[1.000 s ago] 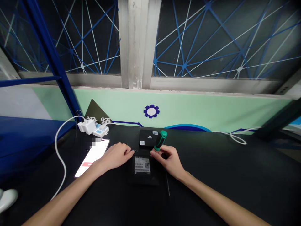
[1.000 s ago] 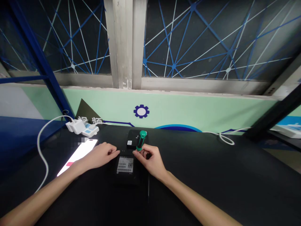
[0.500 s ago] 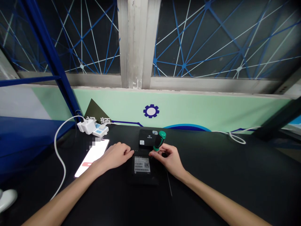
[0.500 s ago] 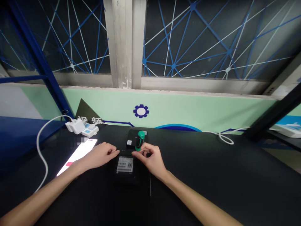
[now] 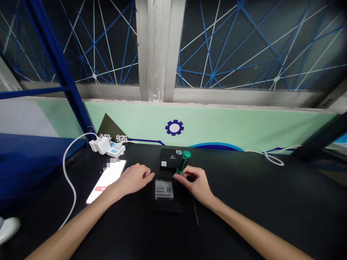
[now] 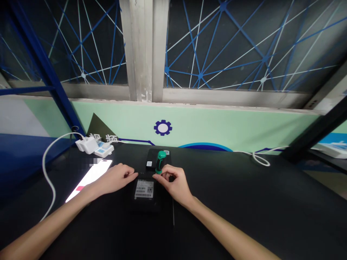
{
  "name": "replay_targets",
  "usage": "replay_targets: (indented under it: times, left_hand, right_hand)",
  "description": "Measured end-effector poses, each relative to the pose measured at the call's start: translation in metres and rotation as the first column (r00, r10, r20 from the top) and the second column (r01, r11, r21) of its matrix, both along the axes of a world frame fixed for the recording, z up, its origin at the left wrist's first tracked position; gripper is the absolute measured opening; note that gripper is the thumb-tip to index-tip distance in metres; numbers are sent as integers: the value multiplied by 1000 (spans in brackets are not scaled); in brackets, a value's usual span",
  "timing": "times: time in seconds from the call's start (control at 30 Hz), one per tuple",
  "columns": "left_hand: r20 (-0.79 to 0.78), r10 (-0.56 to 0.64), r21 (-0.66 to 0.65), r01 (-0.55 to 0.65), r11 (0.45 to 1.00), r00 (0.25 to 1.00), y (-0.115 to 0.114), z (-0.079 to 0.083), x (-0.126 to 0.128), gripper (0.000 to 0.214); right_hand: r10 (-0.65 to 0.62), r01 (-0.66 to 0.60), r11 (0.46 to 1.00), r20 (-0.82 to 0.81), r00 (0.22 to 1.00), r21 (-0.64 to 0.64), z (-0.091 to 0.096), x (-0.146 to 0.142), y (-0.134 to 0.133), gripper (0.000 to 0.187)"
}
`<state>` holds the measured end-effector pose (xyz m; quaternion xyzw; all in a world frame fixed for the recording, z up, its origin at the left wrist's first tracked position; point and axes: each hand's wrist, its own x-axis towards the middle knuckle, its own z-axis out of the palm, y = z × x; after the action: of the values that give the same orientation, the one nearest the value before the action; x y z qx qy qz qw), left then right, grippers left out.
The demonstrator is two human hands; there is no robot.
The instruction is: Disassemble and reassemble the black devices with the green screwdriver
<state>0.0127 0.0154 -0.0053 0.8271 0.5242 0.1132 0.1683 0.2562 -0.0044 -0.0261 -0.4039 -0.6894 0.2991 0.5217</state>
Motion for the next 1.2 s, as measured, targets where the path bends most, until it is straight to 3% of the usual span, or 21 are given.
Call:
replay_targets:
  times: [0.27, 0.6, 0.77, 1.0, 1.2]
  left_hand:
    - [30, 7, -14, -6, 1000, 1000, -1, 2, 0, 47]
    - [24, 10, -9, -10, 1000, 1000, -1, 1, 0, 46]
    - [7, 6, 4, -6, 1000, 1000, 0, -1, -1, 46]
    - [0, 11, 2, -11, 1000, 1000, 0, 1, 1, 46]
    - [-3, 9, 2, -9, 1000, 1000, -1, 2, 1, 46]
  right_hand:
    - [47, -52, 995, -56, 997, -80, -4, 1, 1, 35]
    - [92, -94, 995, -35, 995, -38, 0, 2, -2, 29]
    - [47, -47, 999, 0, 999, 22, -2, 1, 0, 28]
    - [67, -68, 997, -26, 997, -39, -6, 2, 0, 24]
    - [28, -30, 999, -43, 999, -43, -3, 1, 0, 35]
